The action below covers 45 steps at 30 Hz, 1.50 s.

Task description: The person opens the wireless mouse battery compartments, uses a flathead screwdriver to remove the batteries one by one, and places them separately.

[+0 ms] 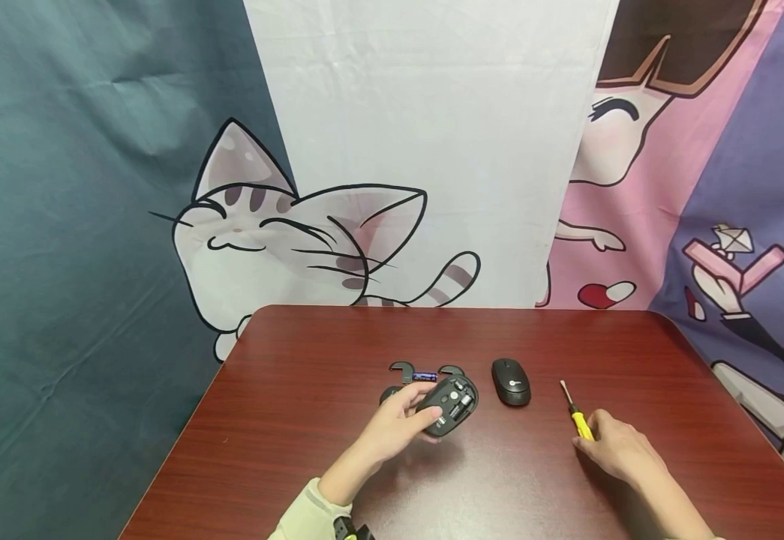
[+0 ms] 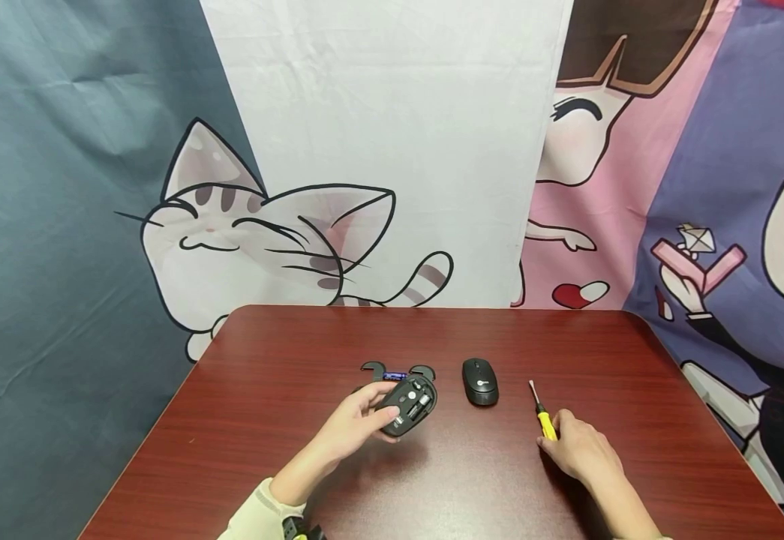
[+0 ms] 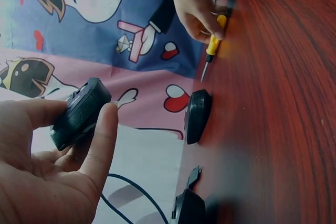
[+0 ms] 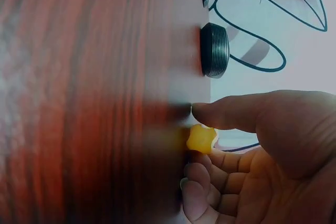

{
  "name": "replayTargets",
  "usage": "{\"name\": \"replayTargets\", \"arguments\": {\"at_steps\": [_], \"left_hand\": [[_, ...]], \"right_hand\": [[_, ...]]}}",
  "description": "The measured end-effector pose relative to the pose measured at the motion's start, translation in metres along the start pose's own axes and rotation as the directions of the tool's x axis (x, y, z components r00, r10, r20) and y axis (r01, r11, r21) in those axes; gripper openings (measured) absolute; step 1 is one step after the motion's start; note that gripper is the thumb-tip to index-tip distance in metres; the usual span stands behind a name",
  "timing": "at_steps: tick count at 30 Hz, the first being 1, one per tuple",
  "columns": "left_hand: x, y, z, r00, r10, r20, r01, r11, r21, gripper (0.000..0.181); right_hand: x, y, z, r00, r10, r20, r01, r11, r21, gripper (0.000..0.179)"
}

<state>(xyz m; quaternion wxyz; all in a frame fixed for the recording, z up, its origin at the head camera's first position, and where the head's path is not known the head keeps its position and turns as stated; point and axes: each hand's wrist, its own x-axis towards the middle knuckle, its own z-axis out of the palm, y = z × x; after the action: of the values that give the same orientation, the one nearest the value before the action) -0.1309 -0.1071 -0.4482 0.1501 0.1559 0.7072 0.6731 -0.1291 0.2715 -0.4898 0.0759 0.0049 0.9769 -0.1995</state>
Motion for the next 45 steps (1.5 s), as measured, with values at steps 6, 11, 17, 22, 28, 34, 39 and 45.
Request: {"name": "replayTargets", "arguments": {"at_steps": [6,11,17,22,28,34,39,45], "left_hand": [[0.001,0.002,0.001,1.0,0.003,-0.001,-0.003,1.0,0.003,0.044],[0.002,0.002,0.002,1.0,0.011,-0.003,-0.011,1.0,-0.001,0.041],[0.002,0.003,0.003,1.0,-0.009,-0.019,0.009,1.0,0.005,0.045],[0.004,0.003,0.003,0.999,-0.003,-0.033,0.004,1.0,0.013,0.044],[0.005,0.004,0.003,0.999,0.003,-0.046,-0.002,1.0,0.014,0.042],[0.006,0.005,0.004,0.999,-0.001,-0.052,0.002,1.0,0.015,0.039],[0.005,0.006,0.004,0.998,-0.003,-0.062,0.003,1.0,0.004,0.042],[0.005,0.006,0.005,0.995,-0.026,-0.095,0.031,0.998,0.053,0.041]], "right_hand": [[0.001,0.004,-0.001,1.0,0.009,0.001,-0.009,1.0,-0.014,0.026],[-0.001,0.008,-0.003,0.999,0.024,-0.032,-0.023,1.0,0.011,0.028],[-0.007,0.008,-0.016,0.992,0.055,-0.112,-0.051,0.998,0.039,0.031],[-0.017,0.006,-0.032,0.977,0.121,-0.174,-0.104,0.989,0.104,0.046],[-0.028,-0.002,-0.047,0.941,0.111,-0.32,-0.061,0.985,0.162,0.046],[-0.038,-0.013,-0.059,0.904,0.094,-0.417,0.035,0.955,0.293,0.036],[-0.042,-0.023,-0.067,0.899,0.075,-0.431,0.18,0.835,0.521,0.03],[-0.05,-0.037,-0.071,0.87,-0.032,-0.492,0.446,0.475,0.758,0.021]]}}
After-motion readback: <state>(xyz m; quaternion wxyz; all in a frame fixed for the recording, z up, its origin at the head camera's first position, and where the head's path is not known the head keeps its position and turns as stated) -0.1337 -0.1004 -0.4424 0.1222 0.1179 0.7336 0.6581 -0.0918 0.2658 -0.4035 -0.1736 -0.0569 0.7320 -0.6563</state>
